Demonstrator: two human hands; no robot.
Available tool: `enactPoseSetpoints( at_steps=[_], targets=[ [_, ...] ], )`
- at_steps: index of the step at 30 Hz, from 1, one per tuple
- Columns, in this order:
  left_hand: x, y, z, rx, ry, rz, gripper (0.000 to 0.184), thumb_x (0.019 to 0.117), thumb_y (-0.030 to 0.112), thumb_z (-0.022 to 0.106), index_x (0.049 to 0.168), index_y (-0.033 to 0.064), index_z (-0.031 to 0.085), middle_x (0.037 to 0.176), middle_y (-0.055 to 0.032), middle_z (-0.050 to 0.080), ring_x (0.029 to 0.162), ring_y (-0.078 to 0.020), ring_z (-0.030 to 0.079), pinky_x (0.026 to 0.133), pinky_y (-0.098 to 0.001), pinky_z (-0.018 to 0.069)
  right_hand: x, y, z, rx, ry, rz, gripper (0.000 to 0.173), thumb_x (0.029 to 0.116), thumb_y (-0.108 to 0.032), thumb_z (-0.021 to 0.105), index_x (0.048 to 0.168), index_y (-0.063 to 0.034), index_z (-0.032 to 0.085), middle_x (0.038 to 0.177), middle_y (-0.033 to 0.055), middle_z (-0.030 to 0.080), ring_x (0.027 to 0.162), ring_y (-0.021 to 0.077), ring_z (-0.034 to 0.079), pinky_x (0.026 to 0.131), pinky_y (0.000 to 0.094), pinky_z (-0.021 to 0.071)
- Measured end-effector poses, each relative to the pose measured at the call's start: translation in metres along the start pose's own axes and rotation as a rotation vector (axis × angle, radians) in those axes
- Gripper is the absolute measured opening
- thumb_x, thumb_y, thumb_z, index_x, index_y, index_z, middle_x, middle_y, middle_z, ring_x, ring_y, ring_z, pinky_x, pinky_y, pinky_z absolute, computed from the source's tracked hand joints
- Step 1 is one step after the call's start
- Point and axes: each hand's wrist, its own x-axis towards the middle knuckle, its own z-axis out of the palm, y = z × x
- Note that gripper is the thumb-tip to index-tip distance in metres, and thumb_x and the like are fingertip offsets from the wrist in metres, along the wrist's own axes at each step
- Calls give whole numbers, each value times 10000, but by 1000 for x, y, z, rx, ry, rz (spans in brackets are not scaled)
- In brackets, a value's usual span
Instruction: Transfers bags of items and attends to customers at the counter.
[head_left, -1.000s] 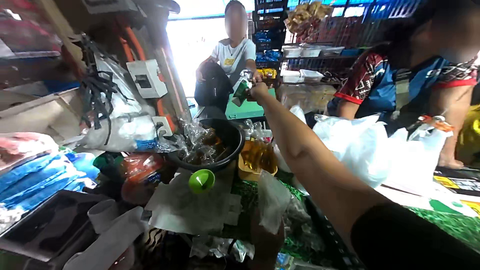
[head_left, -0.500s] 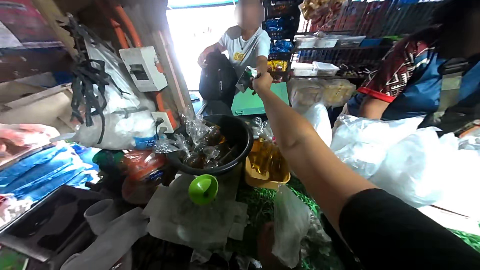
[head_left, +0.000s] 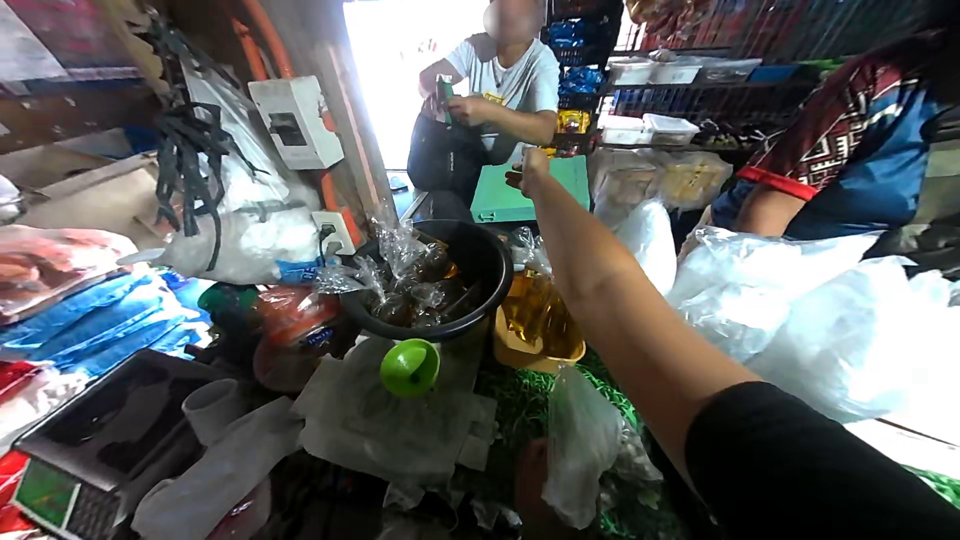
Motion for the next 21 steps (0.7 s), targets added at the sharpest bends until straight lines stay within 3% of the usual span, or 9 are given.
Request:
enactPoseSetpoints(
  at_steps=[4, 8, 11, 12, 14, 16, 17, 18, 21],
  targets=[
    [0, 0, 1, -47, 27, 0, 475, 751, 351, 780, 1006, -48, 738, 1003, -180, 735, 979, -256, 703, 928, -376, 561, 2, 2, -4, 175, -37, 25, 623, 1106, -505, 280, 1501, -34, 378, 1283, 201, 568, 1000, 283, 635, 840, 419, 547],
    [-1, -1, 3, -42, 77, 28, 457, 748, 351, 774, 979, -41, 738, 973, -175, 735, 952, -240, 705, 914, -350, 565, -6, -1, -6, 349, -66, 70, 677, 1100, -539, 192, 1500, -20, 365, 1417, 220, 526, 1191, 313, 610, 947, 440, 533],
    [0, -1, 4, -1, 85, 42, 458, 751, 367, 760, 969, -35, 738, 962, -170, 735, 939, -239, 705, 904, -350, 565, -6, 0, -3, 490, -48, 110, 681, 1088, -551, 158, 1472, -27, 362, 1330, 208, 537, 1085, 302, 622, 888, 440, 547],
    [1, 1, 3, 1, 78, 33, 459, 751, 367, 766, 972, -33, 739, 966, -169, 735, 944, -239, 704, 903, -356, 568, -6, 1, -3, 559, -48, 129, 681, 1079, -576, 150, 1440, -43, 370, 1270, 193, 546, 1049, 299, 623, 869, 450, 547],
    [1, 3, 1, 5, 66, 10, 458, 756, 372, 772, 970, -32, 743, 966, -165, 738, 946, -240, 708, 892, -371, 575, -2, 4, -7, 768, -124, 148, 695, 1052, -629, 190, 1459, -100, 383, 1318, 189, 549, 1143, 331, 607, 942, 533, 531],
    [0, 1, 3, -3, 83, 11, 448, 760, 373, 768, 973, -20, 742, 959, -153, 736, 944, -221, 703, 893, -352, 573, 13, 14, -8, 1020, -178, 124, 540, 1025, -606, 232, 1204, -140, 436, 997, 128, 514, 905, 287, 561, 839, 588, 517],
    [0, 2, 3, 0, 91, 20, 446, 762, 374, 769, 975, -16, 741, 954, -150, 736, 939, -216, 704, 890, -346, 575, 18, 21, -9, 1121, -202, 116, 507, 1008, -604, 224, 1122, -156, 432, 903, 95, 483, 830, 256, 535, 815, 583, 518],
    [0, 2, 3, 3, 92, 22, 450, 763, 379, 770, 979, -15, 738, 950, -149, 735, 936, -212, 704, 887, -345, 576, 19, 31, -12, 1191, -214, 100, 507, 1019, -599, 234, 1147, -149, 429, 923, 98, 484, 852, 256, 540, 850, 580, 519],
    [-1, 1, 4, 15, 88, 22, 451, 767, 383, 763, 989, -10, 739, 961, -150, 733, 949, -221, 700, 898, -353, 570, 7, 47, -12, 1261, -175, 107, 474, 1037, -541, 267, 1139, -111, 436, 870, 127, 526, 763, 264, 592, 777, 505, 570]
  ],
)
